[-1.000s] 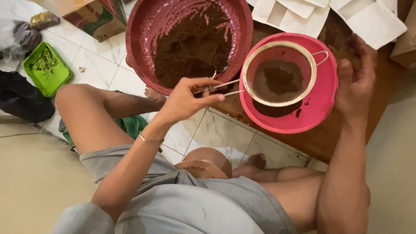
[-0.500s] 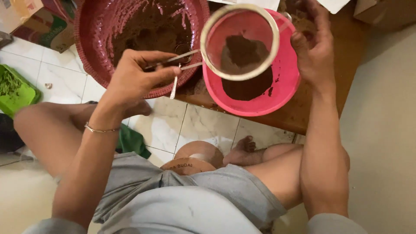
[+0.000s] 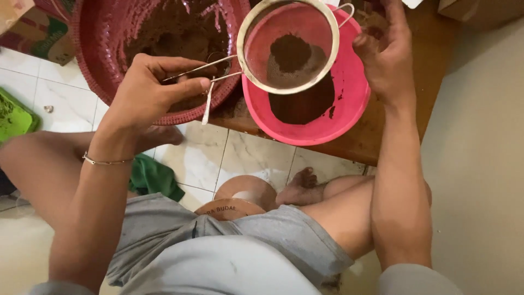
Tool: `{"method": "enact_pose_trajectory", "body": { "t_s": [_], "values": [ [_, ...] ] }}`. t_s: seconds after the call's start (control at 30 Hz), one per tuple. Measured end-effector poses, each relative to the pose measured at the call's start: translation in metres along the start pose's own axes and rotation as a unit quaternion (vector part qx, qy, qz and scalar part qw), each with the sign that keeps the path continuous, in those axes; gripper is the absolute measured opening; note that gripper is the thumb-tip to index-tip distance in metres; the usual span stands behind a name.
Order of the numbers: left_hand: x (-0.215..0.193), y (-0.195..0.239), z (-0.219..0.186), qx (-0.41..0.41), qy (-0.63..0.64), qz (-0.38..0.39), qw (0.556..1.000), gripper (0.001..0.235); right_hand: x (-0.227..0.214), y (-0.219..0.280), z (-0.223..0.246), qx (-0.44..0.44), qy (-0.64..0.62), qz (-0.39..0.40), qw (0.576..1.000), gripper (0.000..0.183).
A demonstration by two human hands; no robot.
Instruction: The person sits on the floor and uses a spoon to scoop a dark brown powder from a large red tray into a metal sieve. They then shake the sieve over a pink bowl to sift the powder, repeating the scooping and sifting process multiple times.
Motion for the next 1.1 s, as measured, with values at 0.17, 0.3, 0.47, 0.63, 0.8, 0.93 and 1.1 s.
{"method": "enact_pose_trajectory", "body": {
  "t_s": [0.17, 0.3, 0.47, 0.63, 0.8, 0.93, 1.1],
  "values": [
    [-0.002, 0.001, 0.001, -0.040, -0.005, -0.009, 0.999, 0.031, 0.000, -0.002, -0.003, -0.003, -0.015, 0.005, 1.000, 0.068],
    [0.001, 0.003, -0.004, -0.022, -0.020, 0.012, 0.999, 0.030, 0.003, -0.003, 0.000, -0.008, 0.001, 0.008, 1.000, 0.068],
    [0.000, 0.008, -0.012, -0.068, -0.013, -0.007, 0.998, 0.031, 0.001, -0.001, -0.007, 0.011, -0.003, 0.002, 1.000, 0.071],
    [-0.010, 0.003, -0.002, -0.018, -0.033, -0.017, 0.999, 0.031, 0.003, 0.000, -0.011, 0.013, -0.015, 0.009, 1.000, 0.074],
    [-0.012, 0.007, -0.007, -0.036, -0.035, -0.030, 0.998, 0.028, 0.002, -0.002, -0.014, 0.005, 0.015, 0.014, 1.000, 0.070],
    [-0.006, 0.007, -0.013, -0.015, -0.060, 0.036, 0.997, 0.032, 0.006, -0.003, -0.010, -0.008, 0.008, 0.028, 1.000, 0.076],
    [-0.008, 0.009, -0.008, -0.037, -0.048, 0.035, 0.998, 0.032, 0.008, -0.003, -0.015, -0.004, 0.007, 0.035, 0.999, 0.076]
  ]
}}
Point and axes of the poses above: each hand's wrist, its own y-axis away from the middle knuckle, its own x-axis out of the palm, z = x × y, the point moved 8 cm from there along -y, towards the middle knuckle, and after that the axes turned 2 degrees about z, right-handed, at the moved point
